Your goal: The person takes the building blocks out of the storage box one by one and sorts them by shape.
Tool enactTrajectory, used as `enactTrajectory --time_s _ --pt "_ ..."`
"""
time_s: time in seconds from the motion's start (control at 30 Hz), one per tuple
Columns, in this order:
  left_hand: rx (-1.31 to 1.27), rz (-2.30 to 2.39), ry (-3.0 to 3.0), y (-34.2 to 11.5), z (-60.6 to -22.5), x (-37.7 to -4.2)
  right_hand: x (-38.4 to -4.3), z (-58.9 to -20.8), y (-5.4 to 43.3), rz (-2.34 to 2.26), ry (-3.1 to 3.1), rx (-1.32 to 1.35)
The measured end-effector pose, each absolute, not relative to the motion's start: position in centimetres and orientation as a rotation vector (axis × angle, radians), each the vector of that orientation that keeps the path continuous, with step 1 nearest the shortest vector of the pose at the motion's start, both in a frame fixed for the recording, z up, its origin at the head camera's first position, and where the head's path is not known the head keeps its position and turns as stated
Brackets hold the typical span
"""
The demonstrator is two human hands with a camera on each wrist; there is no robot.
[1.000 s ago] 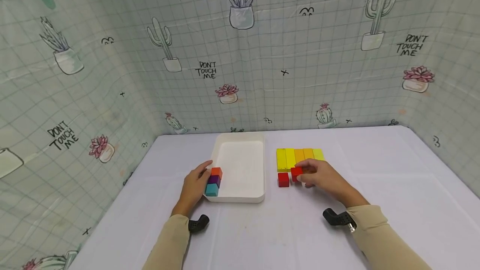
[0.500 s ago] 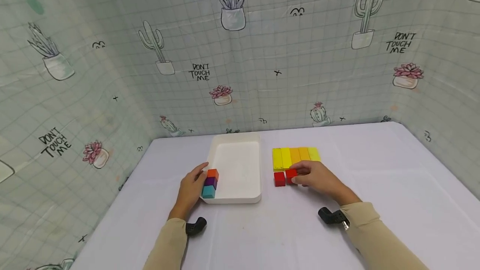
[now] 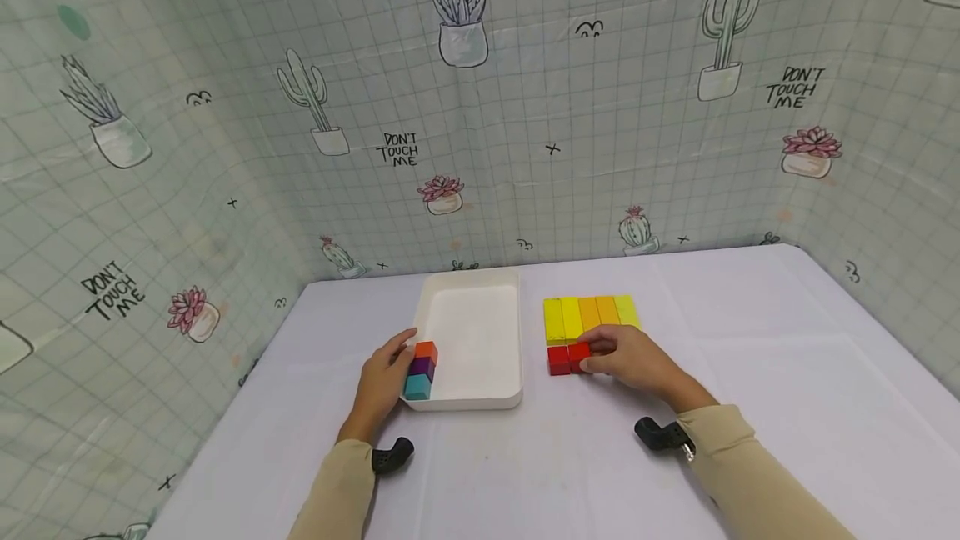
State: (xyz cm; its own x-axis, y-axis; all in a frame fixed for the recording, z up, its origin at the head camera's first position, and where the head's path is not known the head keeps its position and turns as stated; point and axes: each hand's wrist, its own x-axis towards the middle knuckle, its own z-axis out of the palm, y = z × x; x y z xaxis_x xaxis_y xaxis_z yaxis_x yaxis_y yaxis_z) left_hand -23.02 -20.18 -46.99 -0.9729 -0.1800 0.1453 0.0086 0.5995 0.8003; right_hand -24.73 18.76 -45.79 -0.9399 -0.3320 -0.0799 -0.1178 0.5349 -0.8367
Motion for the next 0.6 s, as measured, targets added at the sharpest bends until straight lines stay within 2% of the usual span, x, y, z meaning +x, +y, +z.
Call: enactTrajectory --time_s 0.6 --pt "0.13 -1.291 -2.615 -20.47 -47.26 -23.22 -24.84 -45.97 18.23 -1.244 2.616 -0.387"
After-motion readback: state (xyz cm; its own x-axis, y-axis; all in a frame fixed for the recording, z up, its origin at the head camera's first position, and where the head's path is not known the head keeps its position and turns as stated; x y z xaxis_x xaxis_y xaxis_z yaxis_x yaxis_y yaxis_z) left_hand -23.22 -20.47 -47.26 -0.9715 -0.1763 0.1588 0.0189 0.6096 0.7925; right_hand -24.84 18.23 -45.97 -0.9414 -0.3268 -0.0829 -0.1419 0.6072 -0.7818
